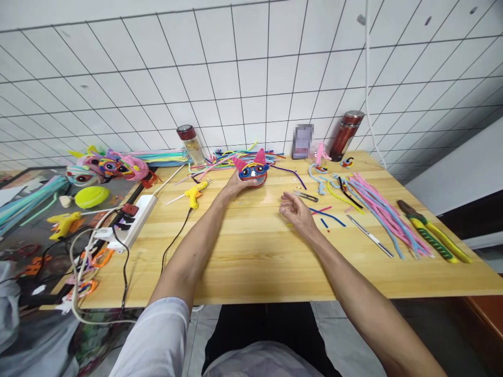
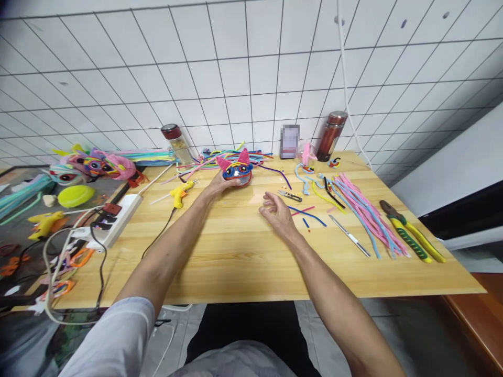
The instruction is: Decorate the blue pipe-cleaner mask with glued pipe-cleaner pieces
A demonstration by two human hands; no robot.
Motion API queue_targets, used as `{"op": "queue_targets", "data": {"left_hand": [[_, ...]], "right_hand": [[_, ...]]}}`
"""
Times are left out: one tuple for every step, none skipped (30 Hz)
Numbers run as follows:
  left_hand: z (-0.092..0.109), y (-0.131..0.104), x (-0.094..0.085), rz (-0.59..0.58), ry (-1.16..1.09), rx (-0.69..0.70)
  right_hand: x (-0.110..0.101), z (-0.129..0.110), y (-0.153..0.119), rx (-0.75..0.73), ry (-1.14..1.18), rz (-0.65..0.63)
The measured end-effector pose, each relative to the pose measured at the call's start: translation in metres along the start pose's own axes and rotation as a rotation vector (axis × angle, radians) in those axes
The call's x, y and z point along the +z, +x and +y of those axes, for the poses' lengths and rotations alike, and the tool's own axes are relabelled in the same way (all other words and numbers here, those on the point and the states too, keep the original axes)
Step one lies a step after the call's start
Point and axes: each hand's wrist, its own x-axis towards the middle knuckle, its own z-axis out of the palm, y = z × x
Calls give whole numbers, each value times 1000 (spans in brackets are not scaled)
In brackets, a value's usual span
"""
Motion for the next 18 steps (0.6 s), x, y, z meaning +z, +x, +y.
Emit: {"op": "queue_targets", "data": {"left_hand": [[4,-3,1,-8,11,2],[9,-7,2,-21,28,3],[13,-12,3,-28,49,7],[17,-19,5,-27,66,11],[20,-27,7,-26,79,10],[23,-36,11,-33,85,2],[26,-46,14,-57,91,-12],[28,-57,18,-73,97,-27],[30,-67,22,-84,96,-41],[31,-77,27,-94,90,-53],[32,-86,31,-107,81,-65],[32,-95,36,-121,73,-76],[32,-102,39,-138,67,-90],[31,-109,43,-150,67,-104],[30,-114,45,-152,75,-118],[28,-119,47,-141,88,-131],[25,-122,48,-121,103,-139],[22,-125,49,-97,114,-142]], "right_hand": [[0,0,0,-1,2,4],[0,0,1,-1,4,8],[1,-1,1,0,6,13],[1,-1,1,3,6,19],[2,-2,1,8,5,25],[2,-2,1,13,3,33],[2,-3,1,20,1,47],[1,-3,2,26,2,71],[0,-3,2,30,6,105],[-2,-3,3,32,16,146],[-6,-2,5,32,29,193],[-10,-2,7,31,45,245],[-14,-1,9,30,62,296],[-19,0,11,30,78,346],[-24,-1,13,33,91,393],[-29,-1,16,39,103,434],[-33,-3,18,48,113,465],[-38,-7,19,55,120,482]]}}
